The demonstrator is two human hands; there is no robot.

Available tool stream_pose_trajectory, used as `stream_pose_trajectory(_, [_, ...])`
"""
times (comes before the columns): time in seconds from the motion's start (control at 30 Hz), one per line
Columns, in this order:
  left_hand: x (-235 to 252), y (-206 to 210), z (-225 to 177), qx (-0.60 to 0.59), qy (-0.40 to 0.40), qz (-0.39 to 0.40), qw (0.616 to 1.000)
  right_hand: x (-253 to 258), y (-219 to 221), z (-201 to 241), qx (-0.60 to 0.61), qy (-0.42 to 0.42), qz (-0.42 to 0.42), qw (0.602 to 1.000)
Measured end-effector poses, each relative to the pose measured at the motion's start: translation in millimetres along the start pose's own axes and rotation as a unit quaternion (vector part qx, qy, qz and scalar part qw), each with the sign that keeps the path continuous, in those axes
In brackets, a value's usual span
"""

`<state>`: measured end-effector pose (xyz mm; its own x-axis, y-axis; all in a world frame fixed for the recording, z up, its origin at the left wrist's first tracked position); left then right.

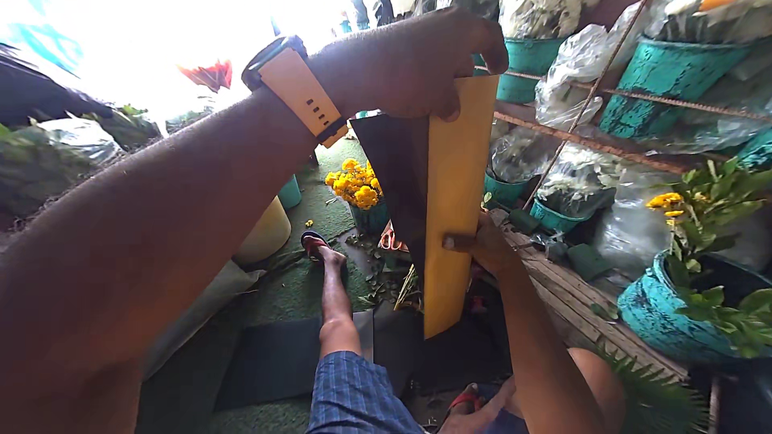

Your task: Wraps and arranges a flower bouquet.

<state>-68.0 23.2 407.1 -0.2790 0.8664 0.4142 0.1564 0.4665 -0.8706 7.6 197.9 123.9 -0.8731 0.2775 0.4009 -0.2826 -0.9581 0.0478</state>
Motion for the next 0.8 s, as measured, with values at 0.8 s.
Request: stream_pose_trajectory(0.8, [-28,129,169,-0.216,-0.17,-0.191,0.942,-93,-52,-130,0.06,0.167,-0.151,0.972])
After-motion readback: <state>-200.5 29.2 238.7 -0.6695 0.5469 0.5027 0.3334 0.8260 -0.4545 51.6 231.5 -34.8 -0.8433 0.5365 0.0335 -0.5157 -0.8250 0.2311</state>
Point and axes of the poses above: each hand's wrist, its own x-axis towards the middle knuckle, its own y-axis out of the palm, z = x × y, the point moved 2 cm from there along x, towards the middle knuckle, and after that the axes turned 12 degrees about -z, right-handed, at the moved point
